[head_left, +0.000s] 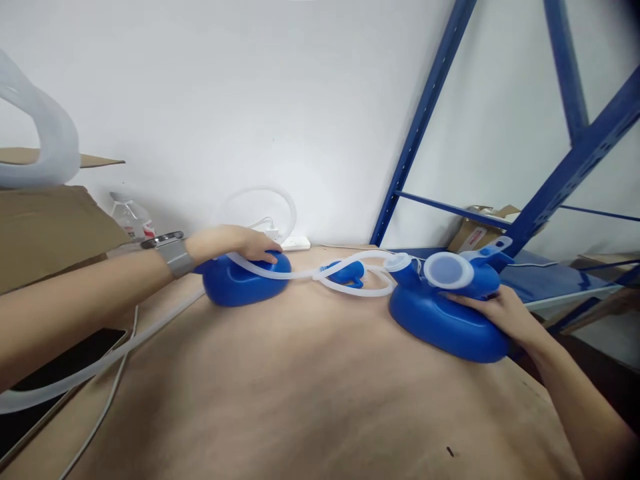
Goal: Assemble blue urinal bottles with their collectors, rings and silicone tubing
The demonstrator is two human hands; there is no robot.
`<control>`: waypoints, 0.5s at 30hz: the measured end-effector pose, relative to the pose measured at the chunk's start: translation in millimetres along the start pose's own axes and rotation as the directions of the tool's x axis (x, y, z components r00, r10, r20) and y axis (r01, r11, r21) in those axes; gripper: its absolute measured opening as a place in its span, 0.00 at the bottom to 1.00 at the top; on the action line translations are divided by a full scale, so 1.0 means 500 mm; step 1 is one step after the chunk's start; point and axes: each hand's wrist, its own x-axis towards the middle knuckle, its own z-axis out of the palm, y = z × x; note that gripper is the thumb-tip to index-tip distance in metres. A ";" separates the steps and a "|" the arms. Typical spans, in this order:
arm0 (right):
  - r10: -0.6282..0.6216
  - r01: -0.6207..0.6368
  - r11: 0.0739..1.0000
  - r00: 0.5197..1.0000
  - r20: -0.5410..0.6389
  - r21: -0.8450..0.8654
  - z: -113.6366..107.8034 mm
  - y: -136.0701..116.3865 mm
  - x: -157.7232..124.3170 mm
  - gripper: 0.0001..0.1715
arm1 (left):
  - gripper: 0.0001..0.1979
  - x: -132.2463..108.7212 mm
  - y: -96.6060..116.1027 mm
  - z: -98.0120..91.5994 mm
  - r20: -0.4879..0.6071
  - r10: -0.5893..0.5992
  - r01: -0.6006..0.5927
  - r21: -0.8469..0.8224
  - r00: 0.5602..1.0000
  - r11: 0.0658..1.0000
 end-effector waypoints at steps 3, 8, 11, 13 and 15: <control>0.146 -0.149 0.988 0.987 0.072 0.039 -0.003 -0.002 0.037 0.30 | 0.28 -0.020 -0.036 0.010 0.022 -0.048 0.048 -0.028 0.999 0.998; 0.058 -0.060 0.997 0.997 0.047 0.039 -0.022 0.056 0.054 0.25 | 0.34 -0.059 -0.059 0.034 -0.022 -0.054 0.053 -0.079 0.998 0.995; -0.044 0.041 0.996 0.998 0.039 0.076 -0.028 0.084 0.041 0.26 | 0.44 -0.081 -0.043 0.049 -0.075 0.024 -0.021 0.036 0.997 0.999; -0.082 0.078 0.995 0.994 0.076 0.054 -0.029 0.081 0.026 0.29 | 0.45 -0.087 -0.029 0.059 -0.109 0.075 -0.054 0.184 0.991 0.981; -0.153 0.153 0.985 0.988 0.013 -0.078 -0.027 0.065 0.010 0.34 | 0.37 -0.087 -0.019 0.065 -0.132 0.101 -0.061 0.275 0.986 0.960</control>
